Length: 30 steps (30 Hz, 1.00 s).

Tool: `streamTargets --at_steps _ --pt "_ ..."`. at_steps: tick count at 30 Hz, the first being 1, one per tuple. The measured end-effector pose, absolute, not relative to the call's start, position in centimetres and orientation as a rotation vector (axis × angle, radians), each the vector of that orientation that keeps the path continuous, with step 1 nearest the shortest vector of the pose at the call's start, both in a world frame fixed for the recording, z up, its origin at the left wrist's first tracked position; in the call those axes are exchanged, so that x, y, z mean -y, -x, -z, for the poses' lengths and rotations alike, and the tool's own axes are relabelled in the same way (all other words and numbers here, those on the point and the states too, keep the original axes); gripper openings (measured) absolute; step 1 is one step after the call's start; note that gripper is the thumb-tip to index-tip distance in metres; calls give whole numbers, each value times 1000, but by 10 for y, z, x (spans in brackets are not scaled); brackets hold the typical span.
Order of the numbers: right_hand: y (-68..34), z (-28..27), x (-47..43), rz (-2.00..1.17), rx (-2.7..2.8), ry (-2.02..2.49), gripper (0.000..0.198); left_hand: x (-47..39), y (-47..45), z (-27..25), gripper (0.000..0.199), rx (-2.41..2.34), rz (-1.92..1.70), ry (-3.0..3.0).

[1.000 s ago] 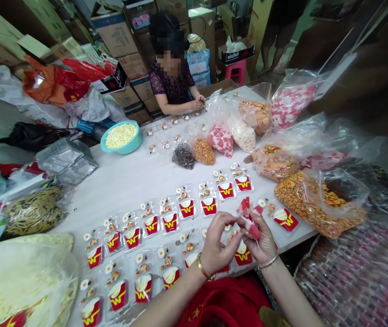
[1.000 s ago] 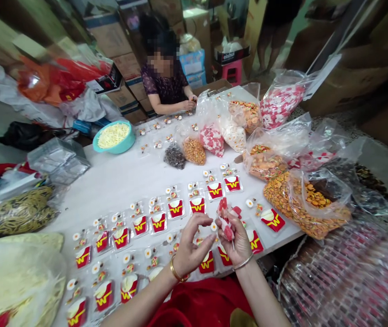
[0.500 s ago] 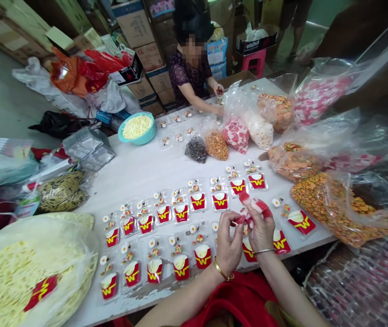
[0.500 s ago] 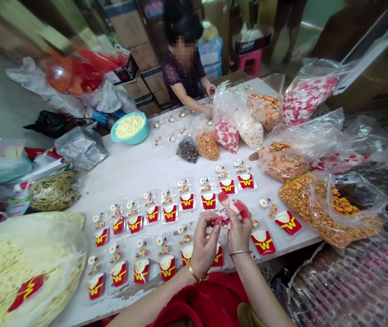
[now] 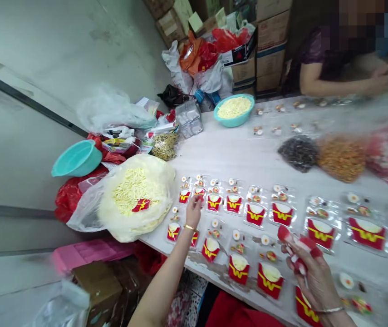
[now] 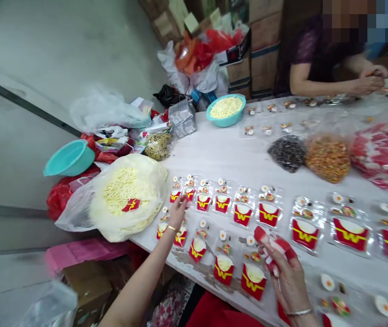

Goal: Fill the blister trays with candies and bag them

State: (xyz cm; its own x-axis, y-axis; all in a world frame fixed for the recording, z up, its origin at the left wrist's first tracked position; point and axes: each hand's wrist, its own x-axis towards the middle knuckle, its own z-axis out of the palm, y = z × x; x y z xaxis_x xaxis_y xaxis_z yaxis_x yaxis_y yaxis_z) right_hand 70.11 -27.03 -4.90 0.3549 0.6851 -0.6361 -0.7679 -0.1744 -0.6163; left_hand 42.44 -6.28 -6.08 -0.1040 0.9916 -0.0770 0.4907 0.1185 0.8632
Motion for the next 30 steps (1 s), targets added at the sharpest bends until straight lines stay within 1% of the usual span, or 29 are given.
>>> streamTargets --at_steps 3,6,8,13,15,17,21,24,27,30 --pt "-634 57 244 -1369 -136 1203 36 -32 -349 92 25 -1774 -901 -1475" --pt "-571 63 207 -1425 -223 1198 34 -96 -304 121 16 -1790 -853 -1530" --pt "-536 66 182 -1452 -260 1149 32 -120 -289 140 12 -1775 -794 -1582" --pt "-487 81 135 -1541 -246 970 25 -147 -290 178 17 -1757 -693 -1673" --pt "-480 88 124 -1568 -242 931 22 -151 -298 183 11 -1748 -689 -1700" --pt "-476 91 116 -1598 -219 897 20 -149 -305 181 6 -1737 -712 -1720" --pt "-477 89 109 -1633 -157 836 15 -113 -312 155 16 -1648 -793 -1726" --pt "-483 81 110 -1627 -91 866 14 -56 -316 124 21 -1410 -789 -1682" --pt "-490 70 114 -1644 -45 852 13 9 -324 96 28 -1089 -721 -1414" --pt "-499 60 120 -1681 -54 782 12 54 -337 74 34 -988 -673 -1179"
